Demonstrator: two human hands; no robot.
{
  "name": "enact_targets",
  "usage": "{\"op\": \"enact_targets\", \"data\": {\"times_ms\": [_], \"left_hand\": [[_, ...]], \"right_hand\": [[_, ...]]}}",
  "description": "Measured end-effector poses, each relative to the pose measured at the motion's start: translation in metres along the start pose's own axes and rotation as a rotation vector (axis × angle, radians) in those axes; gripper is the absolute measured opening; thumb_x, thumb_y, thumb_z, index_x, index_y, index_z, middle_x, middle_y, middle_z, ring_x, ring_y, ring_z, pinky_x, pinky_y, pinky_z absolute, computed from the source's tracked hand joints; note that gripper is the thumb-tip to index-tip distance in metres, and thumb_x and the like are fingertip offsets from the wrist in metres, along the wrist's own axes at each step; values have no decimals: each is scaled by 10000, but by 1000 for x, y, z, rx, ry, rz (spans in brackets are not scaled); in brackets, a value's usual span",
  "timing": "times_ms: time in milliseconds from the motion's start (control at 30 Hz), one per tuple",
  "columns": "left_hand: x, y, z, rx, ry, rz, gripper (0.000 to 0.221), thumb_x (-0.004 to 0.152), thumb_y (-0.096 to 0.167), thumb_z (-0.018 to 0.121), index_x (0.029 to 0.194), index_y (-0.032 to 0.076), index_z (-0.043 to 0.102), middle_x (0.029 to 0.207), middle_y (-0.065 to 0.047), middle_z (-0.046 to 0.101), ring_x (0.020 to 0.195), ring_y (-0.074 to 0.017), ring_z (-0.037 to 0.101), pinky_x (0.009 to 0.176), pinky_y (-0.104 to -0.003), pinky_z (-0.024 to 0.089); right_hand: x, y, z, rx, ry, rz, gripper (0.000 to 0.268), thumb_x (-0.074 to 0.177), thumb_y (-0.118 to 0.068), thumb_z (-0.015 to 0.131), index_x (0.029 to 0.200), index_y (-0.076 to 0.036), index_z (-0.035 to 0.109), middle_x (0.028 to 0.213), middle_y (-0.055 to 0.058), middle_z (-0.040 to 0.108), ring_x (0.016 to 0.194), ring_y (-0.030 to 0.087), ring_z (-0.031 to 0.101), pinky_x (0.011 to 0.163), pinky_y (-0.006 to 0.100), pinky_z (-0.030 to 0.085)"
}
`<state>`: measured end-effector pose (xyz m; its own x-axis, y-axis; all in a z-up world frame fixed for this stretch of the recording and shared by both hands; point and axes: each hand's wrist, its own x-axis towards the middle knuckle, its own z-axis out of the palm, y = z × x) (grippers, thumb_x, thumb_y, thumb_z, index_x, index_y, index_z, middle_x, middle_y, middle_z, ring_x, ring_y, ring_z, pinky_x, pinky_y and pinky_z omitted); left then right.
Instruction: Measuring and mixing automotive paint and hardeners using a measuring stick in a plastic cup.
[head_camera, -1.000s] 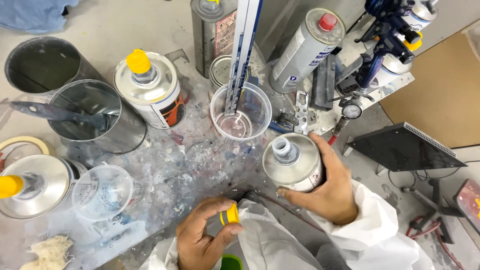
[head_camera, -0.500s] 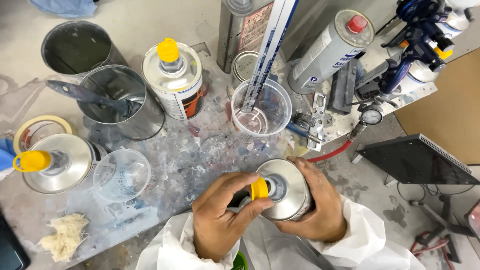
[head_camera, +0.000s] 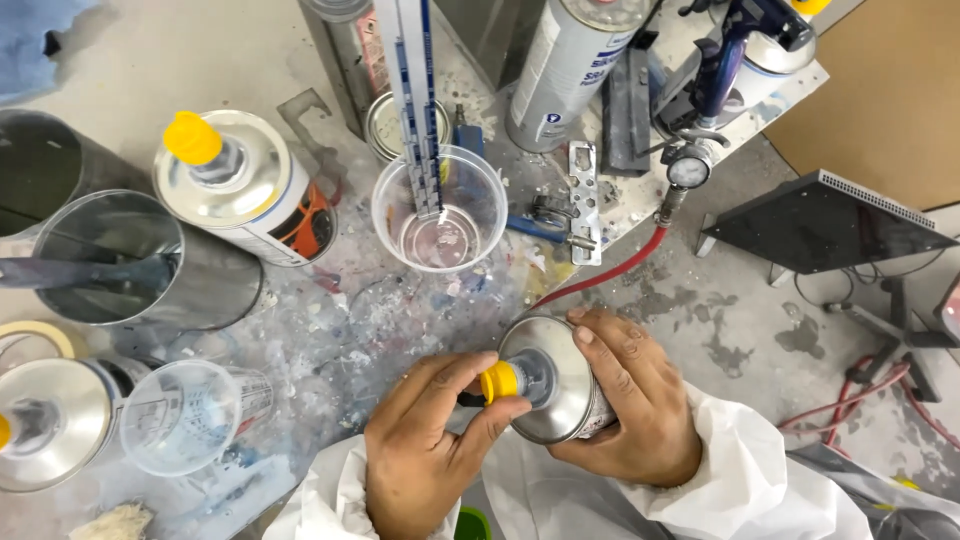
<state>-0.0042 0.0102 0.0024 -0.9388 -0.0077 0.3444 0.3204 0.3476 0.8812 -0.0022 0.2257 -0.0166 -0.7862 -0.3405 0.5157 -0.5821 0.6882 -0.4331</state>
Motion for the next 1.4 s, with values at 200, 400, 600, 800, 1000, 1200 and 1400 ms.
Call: {"op": "enact_targets", "data": {"times_ms": [200,400,600,800,1000,1200,1400], "left_hand": [[16,19,24,118,-168,131,405,753,188,874,1090,29,715,997,-67,757,783,-193,723,708,-301,588],[42,46,83,100,-325,297,324,827,116,806,1096,-19,685,1039,-100,716,854,-225,679,755,-324,567],[70,67,161,118,-558,530,278,862,35,748,1130,1,681,1149,-125,674,1003,-286,675,866,-364,567],[73,89,221,242,-449,371,324,903,119,725,1184,1,612,1121,-123,635,940,-260,654,820,-384,540],[69,88,245,328,-293,116,322,899,286,742,1103,60,639,929,-58,688,753,-200,641,698,-337,536],[75,88,247,271,-319,134,382,846,283,792,1115,43,665,990,-70,733,791,-205,679,717,-326,556],[71,85,254,401,-287,145,395,840,365,805,1065,65,680,826,-55,688,648,-208,637,607,-349,528]], "right_hand": [[-2,24,-32,-9,-4,-55,912,541,-266,927,1311,68,570,1317,282,645,1179,431,696,1009,527,572],[-26,95,-76,96,-84,56,1052,436,-297,935,1370,29,579,1345,230,665,1185,359,690,1027,447,538],[-51,181,-122,485,-288,246,1163,385,-291,971,1440,-57,543,1378,188,687,1151,298,763,982,350,582],[-59,214,-141,276,-87,147,1096,404,-240,974,1385,9,555,1389,176,671,1289,342,674,1076,421,550],[-51,224,-147,150,61,31,967,530,-261,933,1361,33,535,1348,278,643,1190,393,706,1006,462,585],[-50,230,-148,144,83,12,956,547,-337,919,1354,38,568,1349,262,650,1196,388,700,1027,470,575],[-44,228,-151,49,86,-49,890,563,-300,901,1320,38,578,1327,256,647,1194,405,686,1025,516,560]]}}
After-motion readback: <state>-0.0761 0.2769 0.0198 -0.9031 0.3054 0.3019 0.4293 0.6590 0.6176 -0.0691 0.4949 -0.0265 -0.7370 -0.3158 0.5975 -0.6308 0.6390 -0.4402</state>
